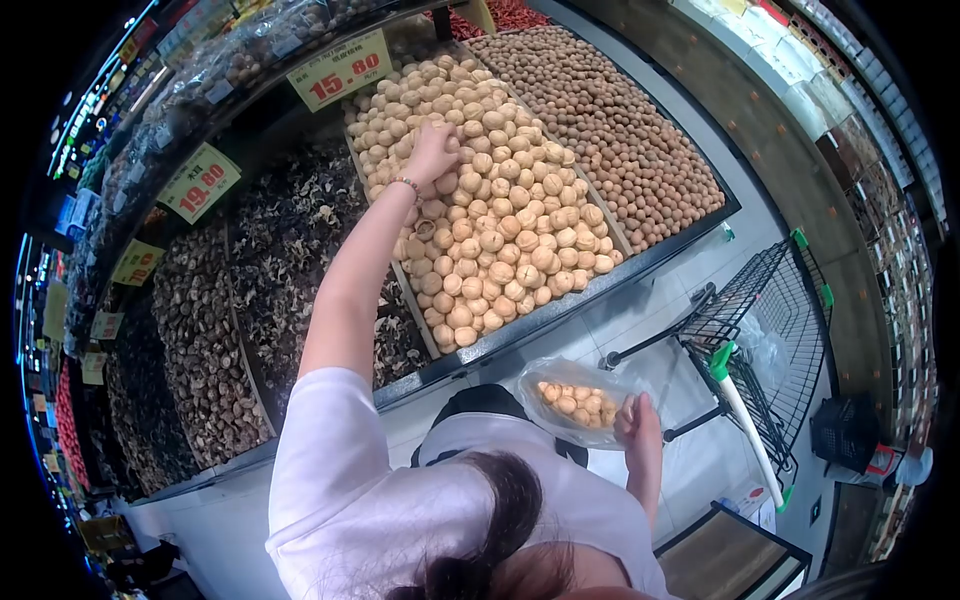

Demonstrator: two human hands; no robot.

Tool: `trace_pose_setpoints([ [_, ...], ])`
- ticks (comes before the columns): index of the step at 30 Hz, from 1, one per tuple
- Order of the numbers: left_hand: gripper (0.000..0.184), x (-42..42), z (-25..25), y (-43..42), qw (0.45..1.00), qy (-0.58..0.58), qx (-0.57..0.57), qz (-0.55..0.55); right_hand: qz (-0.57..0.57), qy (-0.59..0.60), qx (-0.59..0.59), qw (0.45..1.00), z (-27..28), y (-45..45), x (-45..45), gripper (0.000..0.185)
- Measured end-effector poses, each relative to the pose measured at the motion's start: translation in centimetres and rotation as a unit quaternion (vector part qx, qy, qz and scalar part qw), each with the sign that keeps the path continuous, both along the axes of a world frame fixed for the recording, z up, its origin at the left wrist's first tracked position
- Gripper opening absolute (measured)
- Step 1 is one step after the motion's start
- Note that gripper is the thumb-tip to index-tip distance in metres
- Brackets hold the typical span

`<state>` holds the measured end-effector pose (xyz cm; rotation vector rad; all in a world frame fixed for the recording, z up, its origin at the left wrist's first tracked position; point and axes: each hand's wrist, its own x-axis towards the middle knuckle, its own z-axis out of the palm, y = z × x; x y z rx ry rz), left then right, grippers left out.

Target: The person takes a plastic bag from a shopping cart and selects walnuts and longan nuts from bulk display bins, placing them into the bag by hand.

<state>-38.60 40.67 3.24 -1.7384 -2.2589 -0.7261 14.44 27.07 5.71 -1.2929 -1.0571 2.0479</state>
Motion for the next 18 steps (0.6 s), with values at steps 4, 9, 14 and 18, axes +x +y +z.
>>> trace_pose_setpoints([
  [4,0.034,-0.6,1.5,0.2,0.941,-0.316,0.117,0.036,-0.023,0.004,-0.011,1.000,-0.3,0.1,0.3,0.041],
  [9,0.028,-0.6,1.5,-0.1,0.816,-0.556,0.154,0.042,-0.028,-0.004,0.003,1.000,-0.6,-0.1,0.1,0.041],
  [14,0.018,-0.9,0.7,0.3,0.750,-0.611,0.243,0.067,-0.017,0.032,-0.008,0.999,-0.9,-0.1,0.3,0.041],
  [18,0.018,6.0,2.7,-1.4,0.924,-0.202,0.304,0.114,-0.022,0.011,-0.028,0.999,-0.9,0.0,-0.4,0.041],
])
